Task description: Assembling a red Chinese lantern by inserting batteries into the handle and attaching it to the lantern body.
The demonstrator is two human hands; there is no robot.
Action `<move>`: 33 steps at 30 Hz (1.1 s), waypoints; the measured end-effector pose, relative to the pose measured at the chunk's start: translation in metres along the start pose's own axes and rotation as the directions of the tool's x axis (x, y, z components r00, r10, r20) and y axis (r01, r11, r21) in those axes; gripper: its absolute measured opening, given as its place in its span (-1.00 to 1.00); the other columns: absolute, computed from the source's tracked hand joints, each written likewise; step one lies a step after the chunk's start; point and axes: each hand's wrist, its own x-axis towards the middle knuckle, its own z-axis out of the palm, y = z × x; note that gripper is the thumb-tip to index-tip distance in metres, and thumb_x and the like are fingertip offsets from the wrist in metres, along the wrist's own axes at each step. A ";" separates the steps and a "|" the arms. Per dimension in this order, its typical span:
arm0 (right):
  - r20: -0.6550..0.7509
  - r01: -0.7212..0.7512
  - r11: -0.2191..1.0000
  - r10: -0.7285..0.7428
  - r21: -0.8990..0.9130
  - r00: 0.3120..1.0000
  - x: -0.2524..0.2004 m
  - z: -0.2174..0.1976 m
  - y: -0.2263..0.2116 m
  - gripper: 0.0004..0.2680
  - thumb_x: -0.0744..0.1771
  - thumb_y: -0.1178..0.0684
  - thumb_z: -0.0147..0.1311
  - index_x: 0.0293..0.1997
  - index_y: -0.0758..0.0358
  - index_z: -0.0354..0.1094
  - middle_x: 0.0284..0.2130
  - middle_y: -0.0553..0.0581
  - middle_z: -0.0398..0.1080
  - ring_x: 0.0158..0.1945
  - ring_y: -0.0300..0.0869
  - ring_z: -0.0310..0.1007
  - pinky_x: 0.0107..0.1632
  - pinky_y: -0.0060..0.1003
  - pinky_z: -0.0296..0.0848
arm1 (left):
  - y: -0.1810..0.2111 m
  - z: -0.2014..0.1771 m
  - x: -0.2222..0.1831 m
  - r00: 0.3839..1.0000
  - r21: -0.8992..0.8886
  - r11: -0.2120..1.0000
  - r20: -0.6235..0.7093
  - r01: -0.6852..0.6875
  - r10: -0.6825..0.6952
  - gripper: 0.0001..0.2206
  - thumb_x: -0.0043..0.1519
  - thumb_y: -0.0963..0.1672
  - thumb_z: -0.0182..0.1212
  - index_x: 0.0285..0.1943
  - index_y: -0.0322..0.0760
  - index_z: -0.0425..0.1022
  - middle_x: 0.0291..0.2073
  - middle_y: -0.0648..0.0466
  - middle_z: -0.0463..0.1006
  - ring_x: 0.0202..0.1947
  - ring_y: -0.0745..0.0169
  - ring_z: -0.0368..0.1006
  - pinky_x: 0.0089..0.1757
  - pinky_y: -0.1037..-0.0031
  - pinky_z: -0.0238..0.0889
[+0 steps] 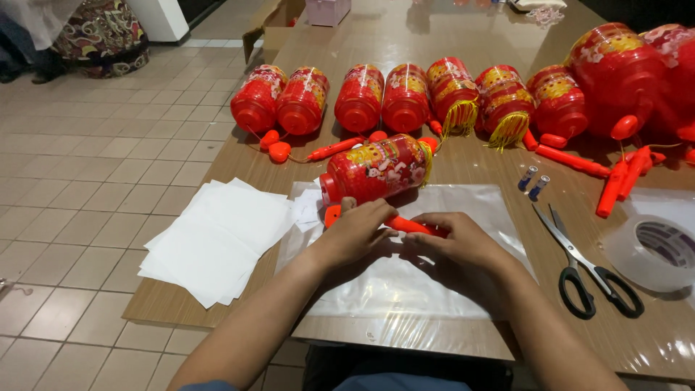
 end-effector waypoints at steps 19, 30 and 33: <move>-0.024 0.018 0.993 -0.016 0.117 1.000 0.001 0.001 -0.006 -0.76 0.24 -0.05 0.33 -0.04 0.07 0.60 -0.45 0.21 0.58 -0.35 -0.09 0.51 -0.21 -0.11 0.51 | -0.004 0.004 -0.002 0.996 0.037 0.999 -0.076 -0.036 0.039 -0.70 0.40 0.08 -0.07 0.00 -0.11 0.40 -0.31 0.10 0.47 -0.24 0.06 0.44 -0.07 0.19 0.06; -0.079 0.057 0.998 -0.058 -0.009 0.995 0.007 0.001 0.014 -0.77 0.23 -0.02 0.33 -0.05 0.05 0.59 -0.43 0.16 0.55 -0.37 -0.06 0.51 -0.21 -0.14 0.49 | 0.014 -0.022 -0.001 1.000 -0.039 0.999 -0.005 0.003 -0.003 -0.67 0.31 0.05 0.11 0.14 -0.10 0.35 -0.22 0.05 0.49 -0.17 0.02 0.44 -0.06 0.18 0.03; -0.074 0.050 0.998 -0.048 0.024 0.996 0.006 0.000 0.013 -0.77 0.23 0.00 0.33 -0.05 0.08 0.59 -0.41 0.18 0.56 -0.36 -0.04 0.50 -0.19 -0.12 0.49 | 0.009 -0.016 0.000 1.000 -0.002 1.000 -0.012 -0.013 0.013 -0.76 0.36 0.04 0.00 0.03 -0.09 0.39 -0.31 0.07 0.47 -0.22 0.02 0.43 -0.06 0.21 0.09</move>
